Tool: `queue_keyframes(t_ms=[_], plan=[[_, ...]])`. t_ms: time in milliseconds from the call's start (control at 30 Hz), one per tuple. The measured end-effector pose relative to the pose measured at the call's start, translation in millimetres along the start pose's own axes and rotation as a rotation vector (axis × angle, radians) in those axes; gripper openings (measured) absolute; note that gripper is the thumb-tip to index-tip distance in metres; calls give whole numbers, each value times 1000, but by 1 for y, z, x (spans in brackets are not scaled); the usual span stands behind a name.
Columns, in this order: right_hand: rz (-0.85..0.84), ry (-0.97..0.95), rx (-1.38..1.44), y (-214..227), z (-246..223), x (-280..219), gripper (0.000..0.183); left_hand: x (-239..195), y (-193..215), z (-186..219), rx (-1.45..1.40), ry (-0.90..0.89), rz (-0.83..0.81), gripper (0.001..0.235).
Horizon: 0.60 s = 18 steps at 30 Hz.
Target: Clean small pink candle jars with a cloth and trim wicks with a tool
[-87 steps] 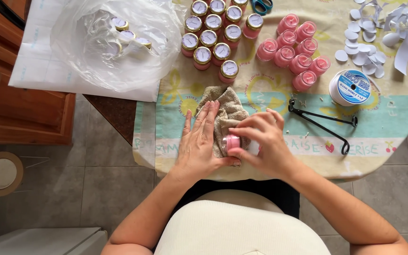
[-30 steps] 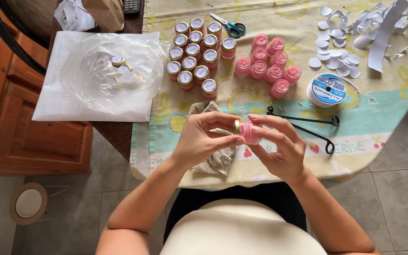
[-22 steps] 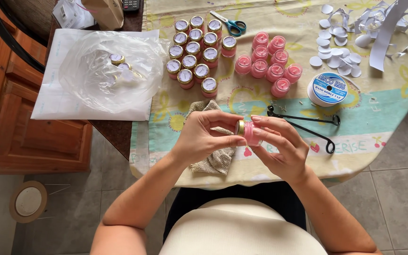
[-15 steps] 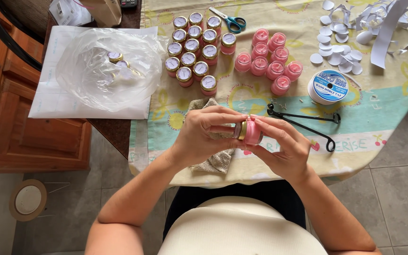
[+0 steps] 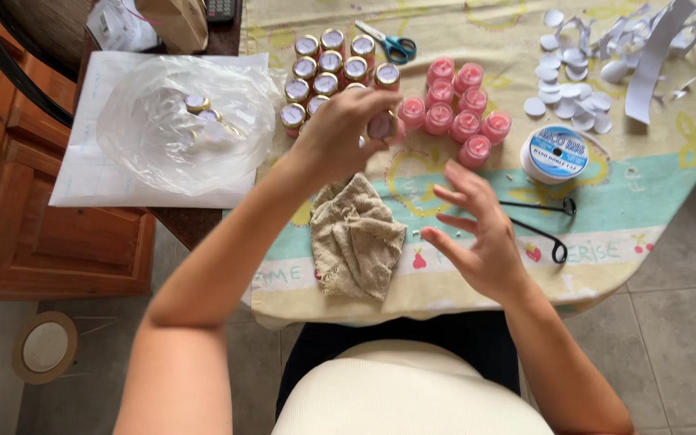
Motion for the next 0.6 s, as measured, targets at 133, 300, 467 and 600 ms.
queue_keyframes(t_ms=[133,300,467,600], plan=[[-43,-17,-32,2,7,-13,55,20,-46,-65,286,52,-175,46],[-101,66,-283,9,-11,-21,41,27,-56,-70,320,232,-425,48],[53,89,-401,51,-3,-26,34,-38,39,-23,232,58,112,43],[112,130,-466,70,14,-25,15,-125,51,27,68,163,300,19]])
Point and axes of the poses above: each hand's wrist, its own x-axis towards the middle knuckle, its own y-axis out of the back of the hand, z = x × y, the point moved 10 cm from there along x, towards the middle knuckle, and after that the axes turned 4 degrees about -x, right-handed, at the moved point
